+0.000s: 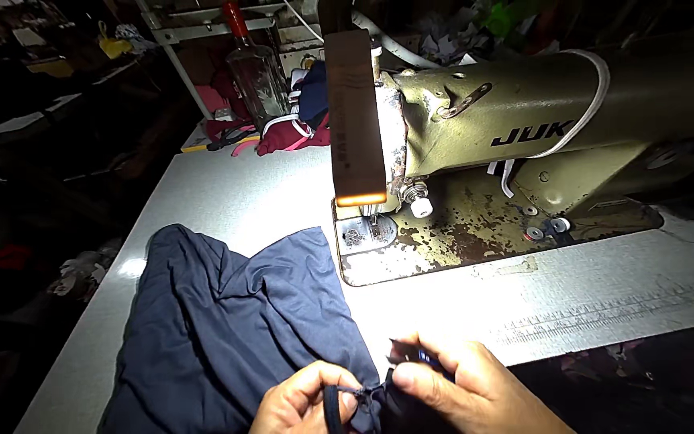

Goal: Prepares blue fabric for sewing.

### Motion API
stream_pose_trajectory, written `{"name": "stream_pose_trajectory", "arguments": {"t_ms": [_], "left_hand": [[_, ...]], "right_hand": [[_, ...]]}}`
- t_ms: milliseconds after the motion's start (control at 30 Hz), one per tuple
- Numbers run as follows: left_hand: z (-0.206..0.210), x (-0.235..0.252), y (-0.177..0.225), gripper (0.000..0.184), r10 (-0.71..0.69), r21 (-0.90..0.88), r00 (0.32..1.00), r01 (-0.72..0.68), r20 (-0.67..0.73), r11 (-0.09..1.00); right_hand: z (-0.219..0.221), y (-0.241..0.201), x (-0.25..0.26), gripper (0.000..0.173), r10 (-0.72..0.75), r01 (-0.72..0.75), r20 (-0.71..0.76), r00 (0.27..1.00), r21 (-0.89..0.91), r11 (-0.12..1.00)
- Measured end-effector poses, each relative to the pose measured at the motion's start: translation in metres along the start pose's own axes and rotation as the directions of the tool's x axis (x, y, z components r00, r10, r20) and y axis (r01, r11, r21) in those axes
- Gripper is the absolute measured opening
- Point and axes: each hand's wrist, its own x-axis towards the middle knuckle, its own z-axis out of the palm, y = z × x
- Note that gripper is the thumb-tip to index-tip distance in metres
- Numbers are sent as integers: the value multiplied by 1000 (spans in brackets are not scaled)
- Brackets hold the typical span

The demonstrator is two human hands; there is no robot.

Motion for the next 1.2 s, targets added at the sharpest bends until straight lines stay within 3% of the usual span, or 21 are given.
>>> {"name": "stream_pose_trajectory", "arguments": {"t_ms": [133, 233, 633, 867, 1200], "left_hand": [[3, 1, 1, 26, 9, -20, 1000, -9, -17, 1000], [4, 1, 0, 26, 23, -21, 1000, -23, -2, 1000], [9, -2, 1, 26, -30, -35, 997, 28, -65, 999], [9, -2, 4, 32, -52, -78, 997, 47, -53, 996], [9, -5, 1, 34, -57, -74, 998, 56, -22, 996]], "right_hand": [[-2, -16, -7, 33, 76, -70, 237, 969, -35, 997], [5, -19, -8, 36, 118, -88, 212, 970, -145, 986], [9, -18, -5, 36, 83, -48, 219, 972, -159, 986], [3, -14, -4, 33, 90, -72, 259, 962, -78, 994], [9, -20, -4, 36, 62, -13, 200, 978, -234, 972]]}}
